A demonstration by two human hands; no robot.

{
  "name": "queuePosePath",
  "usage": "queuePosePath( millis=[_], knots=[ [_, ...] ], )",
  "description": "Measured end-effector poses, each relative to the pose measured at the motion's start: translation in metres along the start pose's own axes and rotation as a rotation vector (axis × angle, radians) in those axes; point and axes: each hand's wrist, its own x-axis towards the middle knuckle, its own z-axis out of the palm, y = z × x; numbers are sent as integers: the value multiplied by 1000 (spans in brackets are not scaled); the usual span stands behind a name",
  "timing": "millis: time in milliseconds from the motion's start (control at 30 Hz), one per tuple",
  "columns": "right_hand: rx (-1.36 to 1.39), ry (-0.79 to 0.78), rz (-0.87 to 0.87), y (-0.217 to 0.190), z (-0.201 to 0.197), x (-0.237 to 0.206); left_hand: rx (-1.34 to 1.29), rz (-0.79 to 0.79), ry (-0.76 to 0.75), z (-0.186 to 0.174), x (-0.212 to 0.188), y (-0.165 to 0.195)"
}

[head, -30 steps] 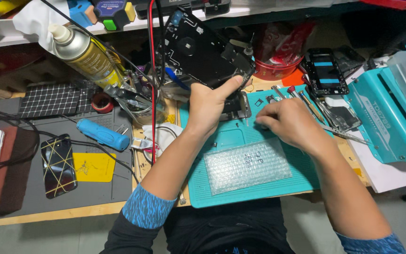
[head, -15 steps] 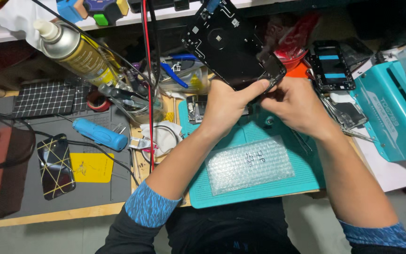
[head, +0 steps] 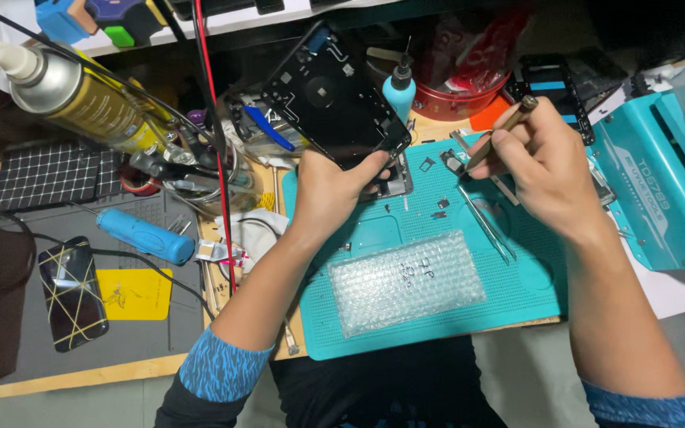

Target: The person uses a precision screwdriver to remove small screws from the back of a disassembled smartphone. They place the screws on the workbench mat and continue unscrewing additional fasteners from different locations on the device.

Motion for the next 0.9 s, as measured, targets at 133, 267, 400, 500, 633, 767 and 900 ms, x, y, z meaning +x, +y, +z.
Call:
queuePosePath(
  millis=[133,267,400,500,633,767,900],
  knots=[
    [48,-45,-32,3,-3,3,168,150,30,7,1,0],
    [132,-122,-135,8,-5,3,215,171,66,19,2,-4],
    [28,-81,-86,15,-8,2,203,158,73,26,2,-9],
    [-26,-45,-88,19,-10,1,203,125,67,28,2,-11],
    [-135,-72,-13,21,-11,1,46,77,18,34,3,-13],
    [-313,-78,26,21,-10,0,-53,49,18,40,5,-13],
    [-330,-50,-34,20,-12,1,0,62,35,36,5,-14]
  ],
)
